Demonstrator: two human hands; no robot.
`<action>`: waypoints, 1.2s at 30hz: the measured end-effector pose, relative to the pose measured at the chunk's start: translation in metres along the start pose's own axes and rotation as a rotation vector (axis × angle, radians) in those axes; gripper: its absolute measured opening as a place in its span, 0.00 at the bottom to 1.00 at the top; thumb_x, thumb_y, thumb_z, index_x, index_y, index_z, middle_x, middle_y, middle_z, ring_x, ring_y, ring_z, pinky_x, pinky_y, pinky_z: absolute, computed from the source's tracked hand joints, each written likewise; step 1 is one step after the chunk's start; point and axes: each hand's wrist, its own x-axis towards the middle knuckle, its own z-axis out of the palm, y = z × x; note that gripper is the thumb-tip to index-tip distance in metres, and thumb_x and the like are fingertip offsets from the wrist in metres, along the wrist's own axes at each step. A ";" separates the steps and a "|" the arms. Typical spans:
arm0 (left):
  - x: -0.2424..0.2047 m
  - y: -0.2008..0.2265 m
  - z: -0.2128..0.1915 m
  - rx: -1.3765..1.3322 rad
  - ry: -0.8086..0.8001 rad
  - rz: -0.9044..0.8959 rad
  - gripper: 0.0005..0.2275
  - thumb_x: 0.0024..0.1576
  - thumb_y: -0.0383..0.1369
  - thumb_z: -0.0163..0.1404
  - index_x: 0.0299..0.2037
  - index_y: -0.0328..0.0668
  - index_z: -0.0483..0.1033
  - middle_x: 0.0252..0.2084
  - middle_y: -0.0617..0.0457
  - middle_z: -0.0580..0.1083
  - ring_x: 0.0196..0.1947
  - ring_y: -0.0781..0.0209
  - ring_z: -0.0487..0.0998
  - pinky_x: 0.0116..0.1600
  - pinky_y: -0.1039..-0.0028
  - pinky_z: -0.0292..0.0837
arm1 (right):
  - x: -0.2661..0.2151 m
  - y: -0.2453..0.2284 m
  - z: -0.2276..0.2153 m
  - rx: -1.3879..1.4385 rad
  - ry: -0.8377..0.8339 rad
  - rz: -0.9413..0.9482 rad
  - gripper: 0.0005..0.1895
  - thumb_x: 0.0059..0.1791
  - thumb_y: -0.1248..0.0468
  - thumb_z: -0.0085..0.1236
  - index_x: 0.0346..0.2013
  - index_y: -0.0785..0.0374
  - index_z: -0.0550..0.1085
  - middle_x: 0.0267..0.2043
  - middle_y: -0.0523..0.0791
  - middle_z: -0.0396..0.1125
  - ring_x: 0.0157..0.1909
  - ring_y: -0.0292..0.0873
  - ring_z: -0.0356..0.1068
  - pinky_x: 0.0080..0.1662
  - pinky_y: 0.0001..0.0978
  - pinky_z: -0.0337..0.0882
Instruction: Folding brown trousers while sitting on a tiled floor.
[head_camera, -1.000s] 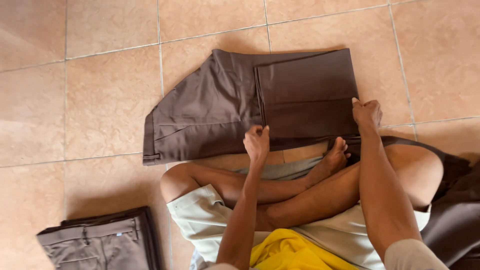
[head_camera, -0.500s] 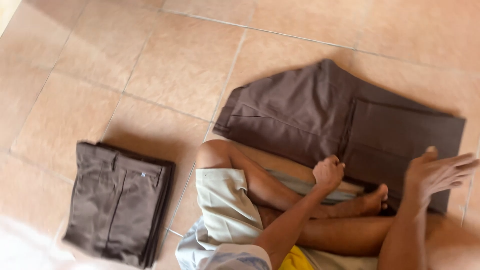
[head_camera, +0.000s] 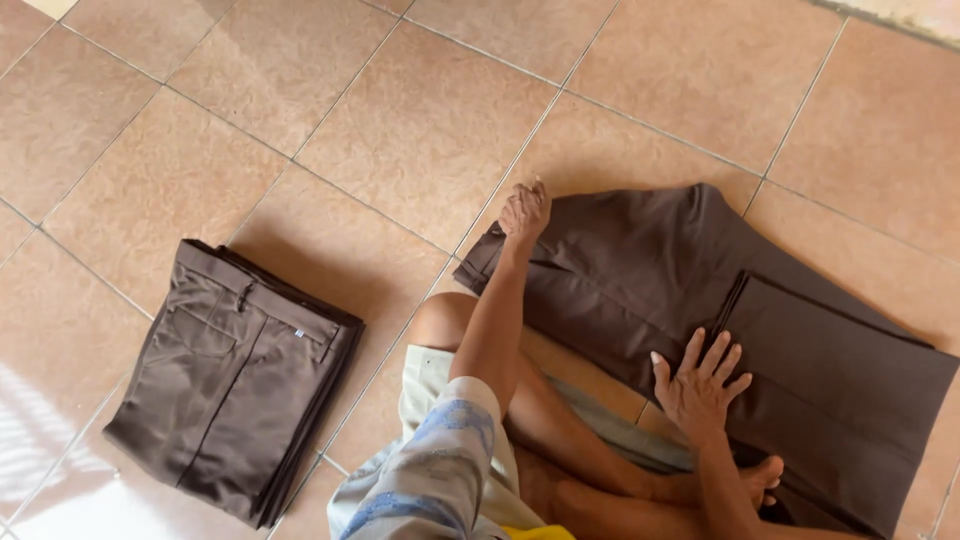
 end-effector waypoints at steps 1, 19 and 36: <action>-0.009 0.010 -0.018 -0.001 -0.003 0.004 0.24 0.63 0.56 0.31 0.50 0.45 0.67 0.52 0.40 0.76 0.53 0.36 0.79 0.62 0.45 0.68 | 0.002 0.000 0.002 -0.004 0.000 0.003 0.47 0.59 0.33 0.24 0.75 0.65 0.67 0.79 0.62 0.55 0.77 0.68 0.54 0.69 0.70 0.33; -0.078 0.013 -0.100 -0.282 -1.163 0.093 0.40 0.40 0.62 0.52 0.65 0.58 0.71 0.79 0.51 0.55 0.79 0.42 0.43 0.71 0.29 0.39 | 0.020 0.000 -0.033 -0.561 -0.130 -0.173 0.51 0.51 0.26 0.24 0.78 0.57 0.55 0.81 0.58 0.36 0.81 0.61 0.24 0.69 0.64 0.07; -0.078 -0.009 -0.122 -0.257 -0.097 0.146 0.36 0.46 0.64 0.55 0.39 0.30 0.70 0.29 0.45 0.75 0.28 0.48 0.80 0.36 0.62 0.77 | 0.023 -0.006 -0.042 0.081 -0.128 -0.091 0.47 0.55 0.38 0.36 0.73 0.76 0.61 0.75 0.68 0.48 0.71 0.74 0.50 0.60 0.78 0.49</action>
